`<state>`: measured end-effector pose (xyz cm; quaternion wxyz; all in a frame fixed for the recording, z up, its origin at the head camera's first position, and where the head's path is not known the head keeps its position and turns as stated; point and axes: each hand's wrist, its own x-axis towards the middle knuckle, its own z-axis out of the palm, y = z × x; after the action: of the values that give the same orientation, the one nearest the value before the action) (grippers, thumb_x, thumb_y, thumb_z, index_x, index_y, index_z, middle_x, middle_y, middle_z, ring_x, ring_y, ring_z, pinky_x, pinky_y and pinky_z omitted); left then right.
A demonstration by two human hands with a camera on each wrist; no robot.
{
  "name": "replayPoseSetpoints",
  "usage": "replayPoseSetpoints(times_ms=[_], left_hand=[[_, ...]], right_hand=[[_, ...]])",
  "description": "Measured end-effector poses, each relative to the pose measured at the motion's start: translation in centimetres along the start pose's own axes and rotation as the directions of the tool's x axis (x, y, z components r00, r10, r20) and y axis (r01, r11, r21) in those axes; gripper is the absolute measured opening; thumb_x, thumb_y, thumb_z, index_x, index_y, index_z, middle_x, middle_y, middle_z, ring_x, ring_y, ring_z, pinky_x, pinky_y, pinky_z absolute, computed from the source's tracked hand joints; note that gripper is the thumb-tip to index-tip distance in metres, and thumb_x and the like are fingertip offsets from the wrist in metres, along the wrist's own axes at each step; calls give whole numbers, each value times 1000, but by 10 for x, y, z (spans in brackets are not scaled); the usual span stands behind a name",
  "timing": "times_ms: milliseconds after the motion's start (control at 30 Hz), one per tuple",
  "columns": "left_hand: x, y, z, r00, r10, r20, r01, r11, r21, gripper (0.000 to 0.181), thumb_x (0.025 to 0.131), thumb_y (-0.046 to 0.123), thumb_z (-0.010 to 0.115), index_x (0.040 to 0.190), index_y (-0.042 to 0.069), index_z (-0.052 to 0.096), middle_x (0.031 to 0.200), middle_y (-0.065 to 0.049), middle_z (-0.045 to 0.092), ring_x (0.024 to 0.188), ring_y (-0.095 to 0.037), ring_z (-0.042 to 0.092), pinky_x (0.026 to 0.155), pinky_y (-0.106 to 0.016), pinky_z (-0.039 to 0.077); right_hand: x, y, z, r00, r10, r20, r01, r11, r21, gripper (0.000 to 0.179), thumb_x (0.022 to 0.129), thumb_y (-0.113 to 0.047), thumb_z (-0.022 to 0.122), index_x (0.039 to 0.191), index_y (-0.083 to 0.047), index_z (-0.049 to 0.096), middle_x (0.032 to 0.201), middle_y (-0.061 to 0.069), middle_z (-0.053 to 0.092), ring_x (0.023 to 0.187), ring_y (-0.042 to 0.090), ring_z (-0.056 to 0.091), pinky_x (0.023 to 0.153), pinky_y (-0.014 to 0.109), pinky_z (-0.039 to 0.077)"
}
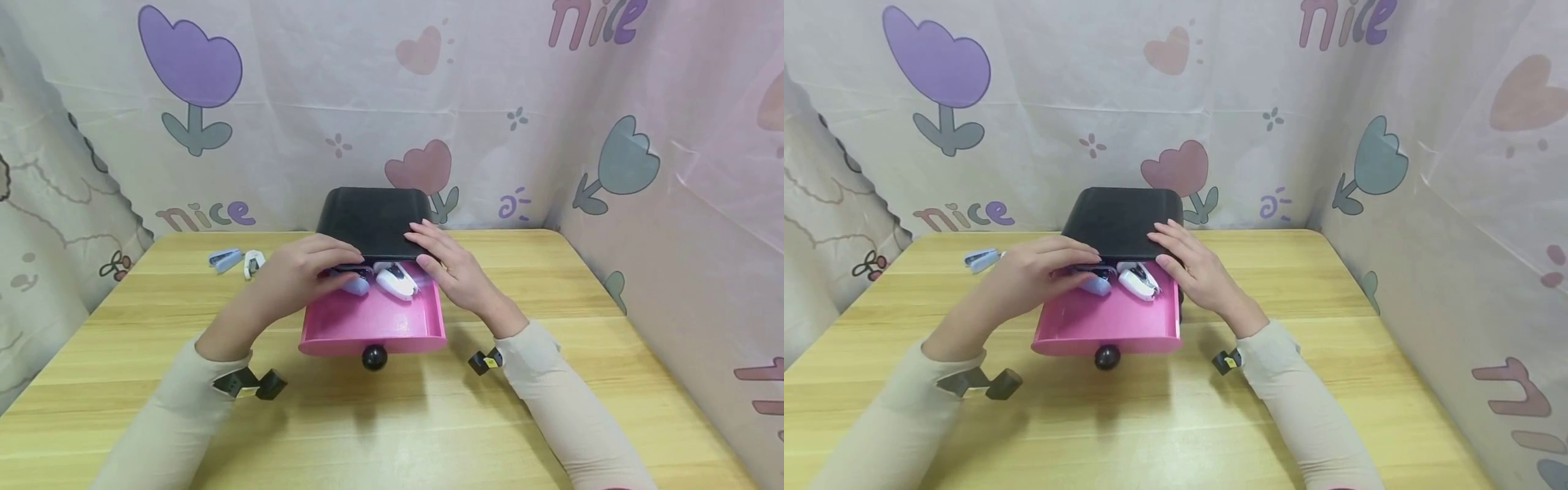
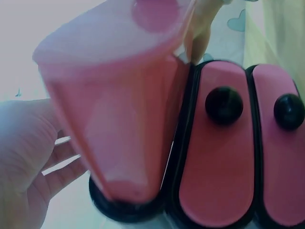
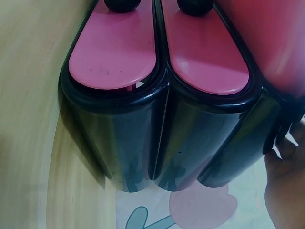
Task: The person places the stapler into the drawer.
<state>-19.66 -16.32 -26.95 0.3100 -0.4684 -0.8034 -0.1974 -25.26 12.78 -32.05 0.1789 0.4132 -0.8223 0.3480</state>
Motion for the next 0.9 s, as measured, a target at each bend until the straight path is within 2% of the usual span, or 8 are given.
replayPoseSetpoints(times_ms=[100,200,300,400,533,700,767,900], left_hand=[[-6,-6,-5,998,-69,-4,69,998,13,32,74,10,85,105,6,75,103,-4,72,97,-23,67,85,-40,55],[-12,-14,-9,988,-152,-15,152,988,27,33,75,9,85,107,9,75,105,-4,72,101,-24,66,88,-42,54],[-17,-21,-13,972,-236,-15,236,971,38,33,77,10,84,109,10,74,107,-5,72,105,-26,65,91,-46,52],[-22,-28,-17,946,-323,2,323,946,36,32,80,12,82,111,11,73,110,-8,71,108,-29,63,92,-50,51],[-29,-36,-20,903,-428,23,427,903,47,30,86,20,77,114,10,72,114,-11,69,111,-32,61,93,-53,49],[-38,-53,-23,850,-524,49,520,851,72,31,92,26,70,118,9,70,118,-12,67,113,-33,59,92,-54,49],[-42,-61,-23,824,-563,62,559,826,74,32,93,27,69,120,9,68,121,-13,66,113,-34,58,92,-55,48],[-53,-75,-24,762,-640,102,635,768,78,39,95,31,65,126,8,65,126,-17,62,114,-41,56,94,-59,45]], right_hand=[[0,0,0,1000,3,0,-3,1000,0,45,103,-37,45,144,-17,50,153,-2,39,146,15,22,116,46,24],[0,0,1,1000,-2,-5,2,1000,0,44,103,-35,46,144,-17,50,153,-3,39,146,15,22,116,46,24],[0,1,1,1000,-1,-4,1,1000,-1,44,103,-34,45,144,-17,50,153,-3,39,146,15,22,116,46,24],[1,1,1,1000,1,0,-1,1000,1,45,103,-36,44,144,-17,50,154,-3,38,146,15,22,116,47,24],[0,0,1,1000,2,3,-2,1000,2,46,103,-38,44,144,-17,50,154,-2,38,146,15,21,116,46,24],[0,1,1,1000,-14,-12,14,1000,-1,45,103,-36,45,143,-16,51,153,-1,40,146,16,22,116,45,24],[0,2,1,1000,-17,-16,17,1000,-4,45,103,-36,45,143,-16,51,153,-1,40,146,16,23,116,45,24],[0,2,2,1000,-13,-13,13,1000,-7,45,103,-37,45,143,-17,51,153,-2,40,146,16,23,116,45,24]])
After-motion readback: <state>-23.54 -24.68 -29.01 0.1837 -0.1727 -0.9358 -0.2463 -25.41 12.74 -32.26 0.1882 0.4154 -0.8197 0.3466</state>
